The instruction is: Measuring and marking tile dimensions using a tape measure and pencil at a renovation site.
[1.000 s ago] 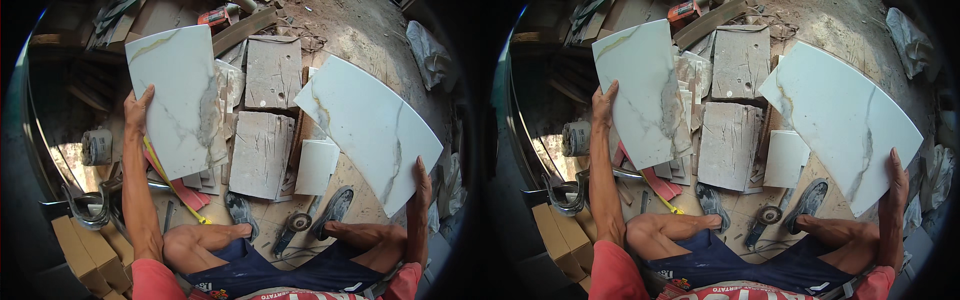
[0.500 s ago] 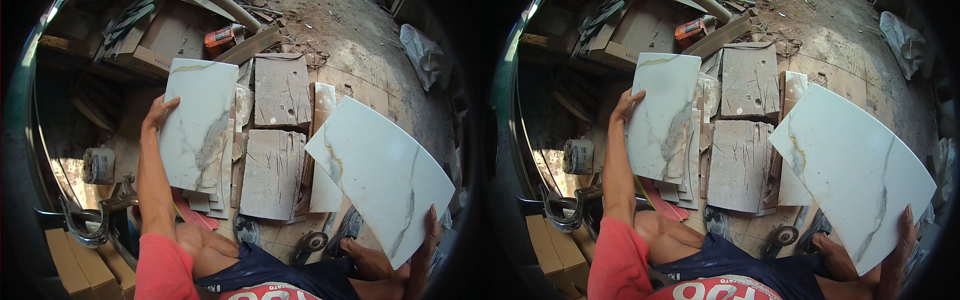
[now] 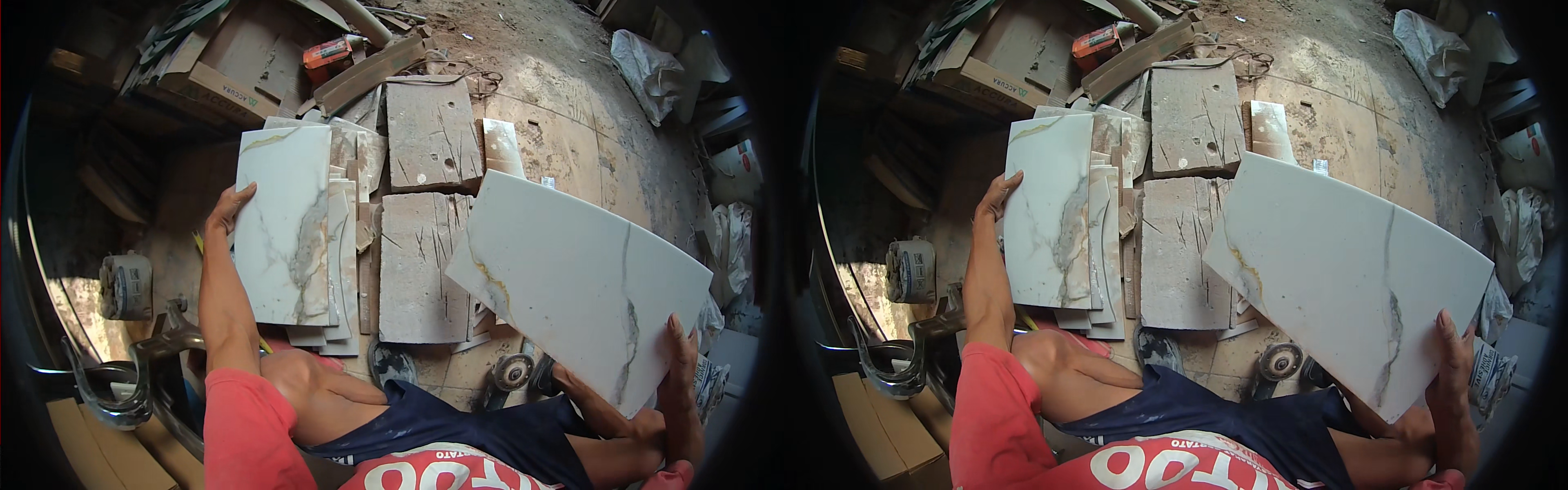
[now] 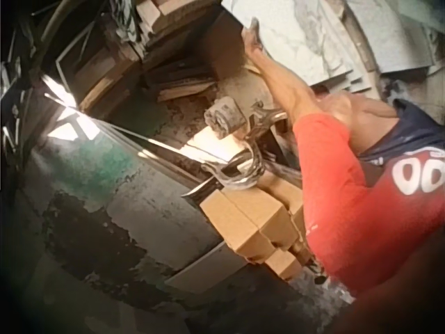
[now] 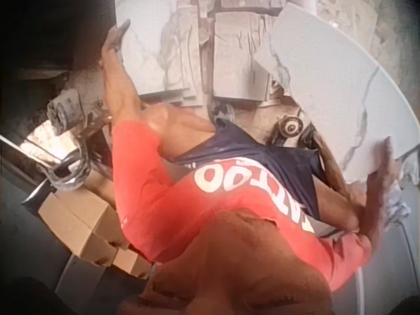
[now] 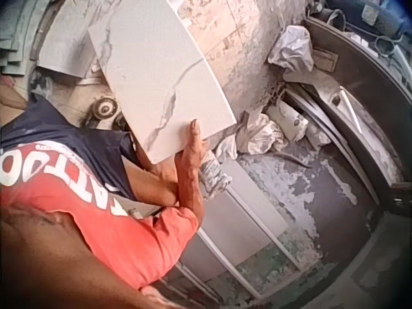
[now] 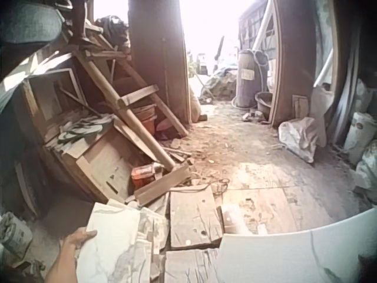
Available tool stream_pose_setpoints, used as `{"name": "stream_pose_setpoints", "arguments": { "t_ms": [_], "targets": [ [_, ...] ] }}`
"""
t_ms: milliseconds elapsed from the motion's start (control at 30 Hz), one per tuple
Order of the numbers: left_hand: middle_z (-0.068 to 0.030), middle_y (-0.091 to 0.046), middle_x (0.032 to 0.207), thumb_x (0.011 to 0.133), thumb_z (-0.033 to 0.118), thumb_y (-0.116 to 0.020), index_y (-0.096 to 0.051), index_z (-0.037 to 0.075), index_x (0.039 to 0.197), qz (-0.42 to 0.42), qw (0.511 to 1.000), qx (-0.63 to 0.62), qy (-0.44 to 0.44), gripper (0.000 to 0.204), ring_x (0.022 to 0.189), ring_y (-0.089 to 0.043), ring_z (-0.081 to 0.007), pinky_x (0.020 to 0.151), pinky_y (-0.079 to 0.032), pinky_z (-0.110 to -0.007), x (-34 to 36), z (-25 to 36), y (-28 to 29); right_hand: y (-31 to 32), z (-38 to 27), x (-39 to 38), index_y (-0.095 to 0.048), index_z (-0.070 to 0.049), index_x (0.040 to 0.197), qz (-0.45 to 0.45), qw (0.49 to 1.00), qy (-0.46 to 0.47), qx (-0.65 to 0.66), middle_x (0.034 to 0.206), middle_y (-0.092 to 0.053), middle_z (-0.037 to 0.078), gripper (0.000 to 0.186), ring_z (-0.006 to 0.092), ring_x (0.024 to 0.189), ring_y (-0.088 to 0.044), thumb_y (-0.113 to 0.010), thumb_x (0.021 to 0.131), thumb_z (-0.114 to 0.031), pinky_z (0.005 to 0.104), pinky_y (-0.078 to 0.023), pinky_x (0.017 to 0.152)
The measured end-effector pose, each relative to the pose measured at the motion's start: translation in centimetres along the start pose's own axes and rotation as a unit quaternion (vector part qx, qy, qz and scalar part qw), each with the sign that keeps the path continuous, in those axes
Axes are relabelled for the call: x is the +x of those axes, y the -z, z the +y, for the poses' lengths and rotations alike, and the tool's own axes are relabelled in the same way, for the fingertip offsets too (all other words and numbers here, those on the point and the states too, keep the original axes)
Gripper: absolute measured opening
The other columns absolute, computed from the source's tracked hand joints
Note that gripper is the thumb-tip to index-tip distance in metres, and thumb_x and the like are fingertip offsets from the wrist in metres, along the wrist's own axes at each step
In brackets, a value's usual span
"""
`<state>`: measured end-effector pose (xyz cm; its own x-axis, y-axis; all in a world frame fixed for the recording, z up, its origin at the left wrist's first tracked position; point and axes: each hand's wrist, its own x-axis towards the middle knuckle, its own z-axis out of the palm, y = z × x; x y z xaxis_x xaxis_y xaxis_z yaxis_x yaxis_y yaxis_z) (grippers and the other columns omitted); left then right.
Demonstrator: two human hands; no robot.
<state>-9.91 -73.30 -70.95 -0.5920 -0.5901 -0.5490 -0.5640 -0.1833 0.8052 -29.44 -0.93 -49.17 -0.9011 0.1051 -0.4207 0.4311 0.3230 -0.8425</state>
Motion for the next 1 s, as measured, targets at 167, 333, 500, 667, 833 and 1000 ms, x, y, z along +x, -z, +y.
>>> {"name": "stream_pose_setpoints", "arguments": {
  "t_ms": [167,333,500,667,833,1000],
  "targets": [
    [-0.0161,-0.065,0.107,0.078,0.033,-0.074,-0.053,-0.002,0.122,-0.03,0.999,-0.028,0.012,0.06,0.09,-0.065,-0.0243,0.081,-0.052,-0.037,1.0,-2.0,-0.4,-4.5,0.3,1.0,-0.039,-0.002,0.124,-0.155,0.981,-0.081,-0.08,0.105,-0.053,0.011,0.066,0.0211,0.095,-0.055,-0.069,0.082,-0.042,0.0384,-0.047,0.084],
    [-0.0161,-0.065,0.108,0.078,0.035,-0.073,-0.053,-0.001,0.124,-0.04,0.999,-0.027,0.017,0.063,0.091,-0.065,-0.025,0.082,-0.052,-0.038,2.5,-2.9,0.4,-9.4,1.3,2.2,-0.043,0.002,0.12,-0.222,0.971,-0.061,-0.062,0.1,-0.054,0.013,0.063,0.021,0.093,-0.056,-0.07,0.082,-0.041,0.0372,-0.05,0.076],
    [-0.0153,-0.065,0.106,0.077,0.038,-0.075,-0.053,-0.002,0.123,-0.048,0.998,-0.043,0.015,0.065,0.092,-0.064,-0.0246,0.081,-0.052,-0.038,3.3,-4.2,0.0,-10.9,4.7,6.1,-0.038,0.006,0.122,-0.248,0.963,-0.071,-0.073,0.102,-0.052,0.015,0.069,0.0208,0.091,-0.057,-0.071,0.083,-0.04,0.0364,-0.053,0.077],
    [-0.0153,-0.065,0.107,0.075,0.039,-0.076,-0.053,-0.002,0.123,-0.047,0.998,-0.029,0.012,0.067,0.093,-0.064,-0.0242,0.082,-0.051,-0.038,3.4,-4.5,0.1,-11.9,5.8,8.9,-0.04,0.005,0.12,-0.288,0.953,-0.078,-0.043,0.102,-0.054,0.014,0.061,0.0203,0.091,-0.058,-0.068,0.086,-0.036,0.0356,-0.053,0.077],
    [-0.0151,-0.065,0.103,0.078,0.041,-0.072,-0.054,-0.002,0.119,-0.042,0.999,-0.006,0.006,0.063,0.087,-0.066,-0.0231,0.078,-0.053,-0.036,2.5,-3.4,-1.2,-11.2,7.8,14.2,-0.048,0.004,0.114,-0.328,0.937,-0.109,-0.058,0.099,-0.058,0.012,0.05,0.0186,0.086,-0.061,-0.065,0.089,-0.036,0.034,-0.054,0.074],
    [-0.015,-0.065,0.101,0.078,0.041,-0.072,-0.053,-0.004,0.119,-0.049,0.998,-0.011,0.031,0.063,0.085,-0.066,-0.023,0.079,-0.053,-0.036,2.2,-3.7,-0.3,-12.9,11.0,17.5,-0.052,0.006,0.114,-0.335,0.926,-0.105,-0.141,0.101,-0.061,0.015,0.054,0.0206,0.085,-0.065,-0.059,0.092,-0.043,0.0359,-0.057,0.069]
  ]
}}
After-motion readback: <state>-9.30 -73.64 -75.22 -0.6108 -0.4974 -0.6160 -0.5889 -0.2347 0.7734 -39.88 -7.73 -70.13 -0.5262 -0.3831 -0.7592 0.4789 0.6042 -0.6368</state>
